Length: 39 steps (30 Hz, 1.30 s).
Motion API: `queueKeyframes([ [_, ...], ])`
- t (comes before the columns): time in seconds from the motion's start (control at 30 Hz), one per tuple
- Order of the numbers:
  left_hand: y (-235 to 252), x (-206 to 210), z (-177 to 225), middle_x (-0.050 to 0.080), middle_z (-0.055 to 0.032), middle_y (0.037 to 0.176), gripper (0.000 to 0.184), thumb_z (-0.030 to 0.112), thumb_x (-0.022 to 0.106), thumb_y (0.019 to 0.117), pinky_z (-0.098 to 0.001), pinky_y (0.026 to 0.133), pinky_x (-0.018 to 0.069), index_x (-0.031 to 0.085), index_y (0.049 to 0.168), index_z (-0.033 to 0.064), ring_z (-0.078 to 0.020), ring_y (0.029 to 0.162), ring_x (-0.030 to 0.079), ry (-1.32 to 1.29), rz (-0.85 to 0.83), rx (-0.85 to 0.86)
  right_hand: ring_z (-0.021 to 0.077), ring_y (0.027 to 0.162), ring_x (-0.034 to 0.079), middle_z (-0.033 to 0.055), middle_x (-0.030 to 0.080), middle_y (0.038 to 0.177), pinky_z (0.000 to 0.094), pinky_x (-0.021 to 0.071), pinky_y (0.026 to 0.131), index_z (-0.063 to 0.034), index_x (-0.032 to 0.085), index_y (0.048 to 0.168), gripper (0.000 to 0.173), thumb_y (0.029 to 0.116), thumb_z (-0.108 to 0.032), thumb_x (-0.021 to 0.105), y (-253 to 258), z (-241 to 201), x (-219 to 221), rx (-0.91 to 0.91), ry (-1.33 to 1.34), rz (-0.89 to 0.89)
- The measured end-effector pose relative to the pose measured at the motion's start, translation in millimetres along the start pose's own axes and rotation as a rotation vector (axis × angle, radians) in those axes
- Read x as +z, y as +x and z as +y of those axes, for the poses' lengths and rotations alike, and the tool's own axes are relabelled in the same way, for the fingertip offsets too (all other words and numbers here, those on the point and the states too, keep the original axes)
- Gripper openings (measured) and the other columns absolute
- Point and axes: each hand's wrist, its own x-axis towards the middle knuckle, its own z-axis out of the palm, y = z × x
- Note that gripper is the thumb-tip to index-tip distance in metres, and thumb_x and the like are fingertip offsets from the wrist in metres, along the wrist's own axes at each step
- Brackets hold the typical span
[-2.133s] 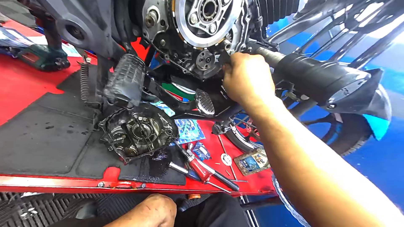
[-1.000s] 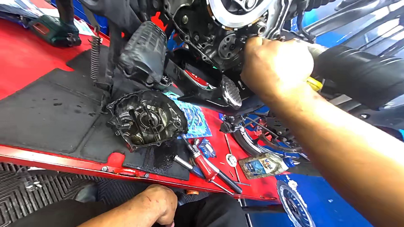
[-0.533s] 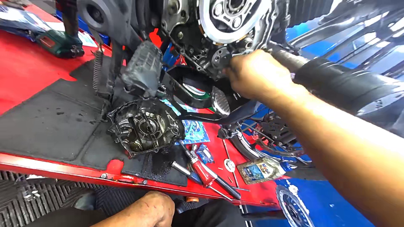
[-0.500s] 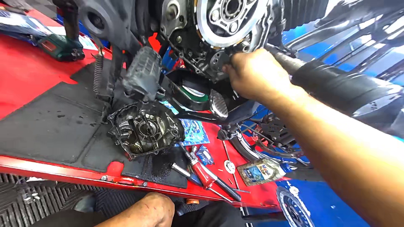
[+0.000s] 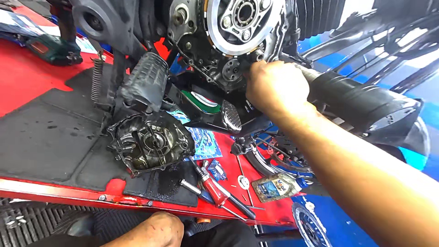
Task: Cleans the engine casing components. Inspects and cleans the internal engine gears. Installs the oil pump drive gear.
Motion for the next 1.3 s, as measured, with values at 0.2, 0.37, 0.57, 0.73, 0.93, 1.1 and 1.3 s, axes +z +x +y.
queueKeyframes([
  [0.2, 16.3, 11.2, -3.8, 0.066, -0.0255, 0.127, 0.069, 0.058, 0.064, 0.0926, -0.0668, 0.099, 0.0474, 0.062, 0.133, 0.0021, -0.0439, 0.123, 0.062, 0.023, 0.010, -0.007, 0.0482, 0.083, 0.070, 0.0248, 0.066, 0.085, 0.0595, 0.0495, 0.057, -0.0024, 0.059, 0.101, 0.022, 0.1019, -0.021, 0.047, -4.9, -8.2, 1.3, 0.026, -0.064, 0.019],
  [0.37, 9.9, 16.4, 3.2, 0.068, -0.0215, 0.121, 0.064, 0.059, 0.064, 0.0925, -0.0692, 0.092, 0.0492, 0.063, 0.128, 0.0051, -0.0417, 0.116, 0.065, 0.001, 0.008, -0.038, 0.0492, 0.077, 0.069, 0.0247, 0.064, 0.080, 0.0579, 0.0479, 0.051, -0.0016, 0.056, 0.104, 0.014, 0.0974, -0.012, 0.049, -7.3, -9.2, 4.0, -0.010, -0.133, 0.042],
  [0.57, 13.9, 16.7, -0.1, 0.066, -0.0245, 0.128, 0.067, 0.058, 0.065, 0.0918, -0.0676, 0.098, 0.0481, 0.064, 0.131, 0.0039, -0.0433, 0.124, 0.061, 0.000, 0.012, -0.034, 0.0508, 0.087, 0.068, 0.0270, 0.066, 0.090, 0.0632, 0.0499, 0.059, -0.0020, 0.060, 0.099, 0.019, 0.0978, -0.019, 0.053, 3.2, 0.7, 3.7, -0.040, 0.086, -0.026],
  [0.73, 10.3, 8.3, -2.7, 0.062, -0.0263, 0.134, 0.070, 0.056, 0.062, 0.0959, -0.0661, 0.102, 0.0464, 0.058, 0.138, 0.0007, -0.0434, 0.129, 0.058, 0.034, -0.026, -0.039, 0.0506, 0.090, 0.068, 0.0270, 0.066, 0.092, 0.0644, 0.0503, 0.063, -0.0024, 0.061, 0.097, 0.027, 0.1029, -0.026, 0.050, 5.8, 9.6, 0.4, -0.089, 0.086, -0.040],
  [0.93, 19.6, 7.7, -9.4, 0.064, -0.0256, 0.130, 0.070, 0.057, 0.065, 0.0932, -0.0689, 0.099, 0.0463, 0.060, 0.137, 0.0025, -0.0445, 0.125, 0.060, 0.007, -0.042, -0.053, 0.0432, 0.065, 0.062, 0.0177, 0.056, 0.070, 0.0575, 0.0422, 0.049, -0.0065, 0.056, 0.091, 0.039, 0.1081, -0.038, 0.040, -57.8, 39.3, -24.5, -0.207, 0.206, 0.153],
  [1.1, 32.8, 15.3, -12.4, 0.067, -0.0213, 0.127, 0.073, 0.062, 0.066, 0.0904, -0.0709, 0.097, 0.0473, 0.058, 0.142, 0.0096, -0.0421, 0.121, 0.063, -0.013, -0.038, -0.085, 0.0183, 0.053, 0.059, -0.0001, 0.057, 0.063, 0.0417, 0.0437, 0.043, -0.0115, 0.066, 0.093, 0.033, 0.1064, -0.035, 0.046, -157.4, 71.3, 33.0, -0.331, 0.548, 0.200],
  [1.3, 48.9, 25.8, -14.8, 0.065, -0.0212, 0.133, 0.078, 0.066, 0.061, 0.0927, -0.0680, 0.103, 0.0462, 0.052, 0.148, 0.0118, -0.0416, 0.126, 0.061, 0.031, -0.112, -0.100, 0.0309, 0.088, 0.073, 0.0079, 0.074, 0.095, 0.0593, 0.0580, 0.074, -0.0232, 0.071, 0.120, 0.034, 0.1083, -0.042, 0.046, -224.7, 112.6, 207.8, -0.067, 0.562, -0.533],
])
